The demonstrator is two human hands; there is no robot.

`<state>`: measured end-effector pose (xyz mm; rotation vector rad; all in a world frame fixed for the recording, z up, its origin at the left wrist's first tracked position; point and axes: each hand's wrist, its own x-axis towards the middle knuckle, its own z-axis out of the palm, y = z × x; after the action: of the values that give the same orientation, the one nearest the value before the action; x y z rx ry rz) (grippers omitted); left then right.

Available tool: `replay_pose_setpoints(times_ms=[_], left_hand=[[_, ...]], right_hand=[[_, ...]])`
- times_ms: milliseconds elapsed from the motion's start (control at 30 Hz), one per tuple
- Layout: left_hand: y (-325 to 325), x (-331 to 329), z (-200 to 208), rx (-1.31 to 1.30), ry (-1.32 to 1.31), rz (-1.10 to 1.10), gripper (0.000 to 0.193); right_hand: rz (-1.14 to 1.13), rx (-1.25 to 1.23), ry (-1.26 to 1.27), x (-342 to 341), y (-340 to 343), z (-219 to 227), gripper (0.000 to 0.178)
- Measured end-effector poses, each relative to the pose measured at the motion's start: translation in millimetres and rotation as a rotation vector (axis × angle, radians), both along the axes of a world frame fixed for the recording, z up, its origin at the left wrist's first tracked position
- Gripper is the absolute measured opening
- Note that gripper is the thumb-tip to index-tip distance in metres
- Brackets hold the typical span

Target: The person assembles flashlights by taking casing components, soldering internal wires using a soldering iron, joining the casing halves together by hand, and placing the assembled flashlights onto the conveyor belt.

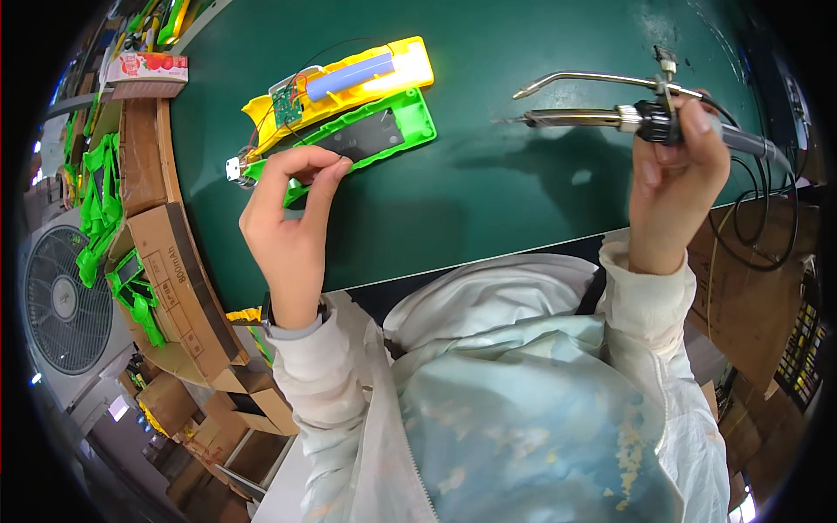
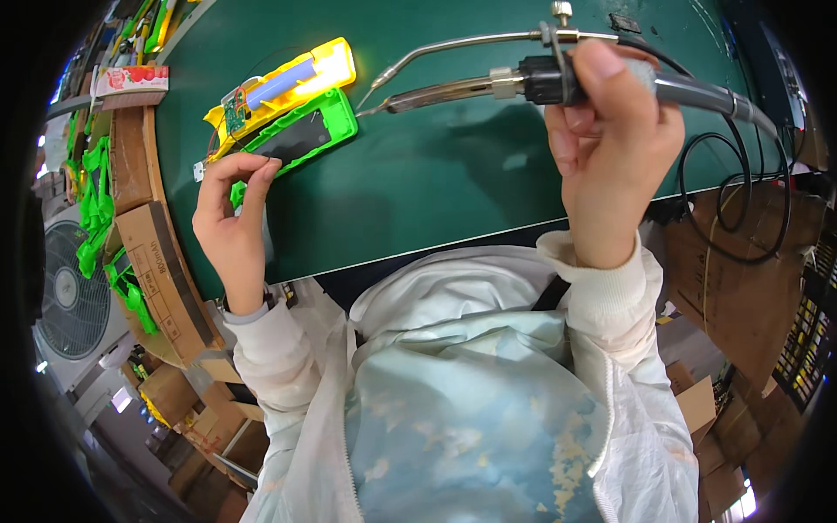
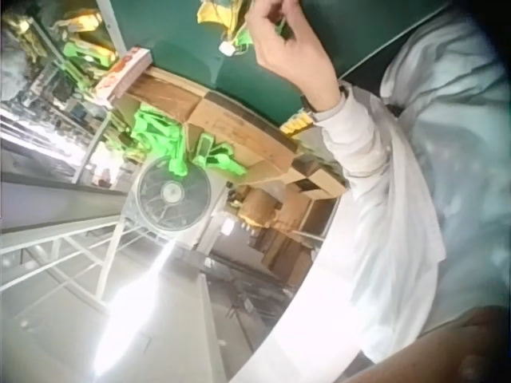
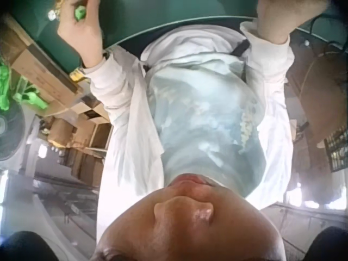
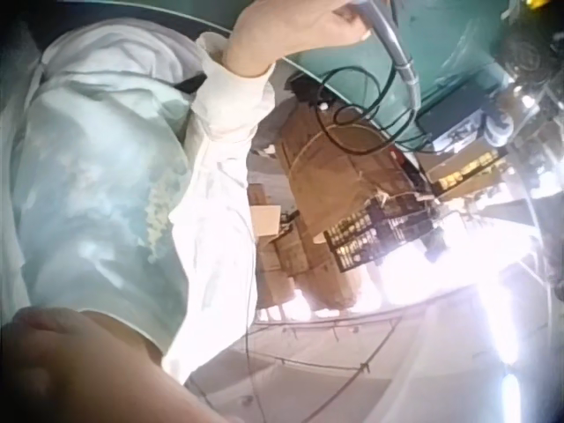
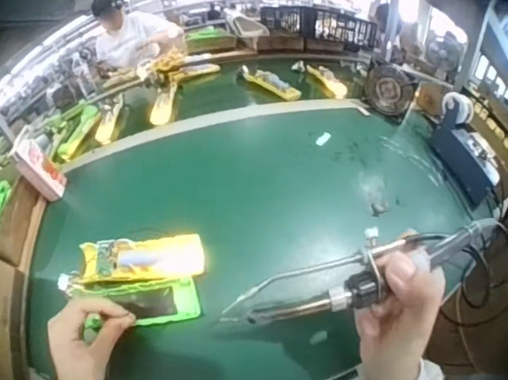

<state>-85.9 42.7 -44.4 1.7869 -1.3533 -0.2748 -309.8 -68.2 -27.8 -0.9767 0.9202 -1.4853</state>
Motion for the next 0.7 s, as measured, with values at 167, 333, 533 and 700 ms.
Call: replay_pose_setpoints(times_ms=[167,333,533,700], left_hand=[[-8.4,-30.0,-8.6,-0.012,-0.103,0.167,0.009],[-9.3,-29.0,-10.3,0.049,-0.256,0.086,0.009],[3.1,-20.7,6.7,0.162,-0.191,-0.051,0.006],[5.5,-21.4,9.1,0.139,-0.092,-0.063,0.007]], right_hand=[[0.266,0.047,-0.089,-6.2,-20.2,13.7,0.025],[0.318,0.154,-0.138,-3.0,-29.6,27.7,0.025],[0.35,0.196,-0.024,-6.3,-32.8,31.0,0.034],[0.34,0.202,-0.028,-7.6,-32.8,32.0,0.034]])
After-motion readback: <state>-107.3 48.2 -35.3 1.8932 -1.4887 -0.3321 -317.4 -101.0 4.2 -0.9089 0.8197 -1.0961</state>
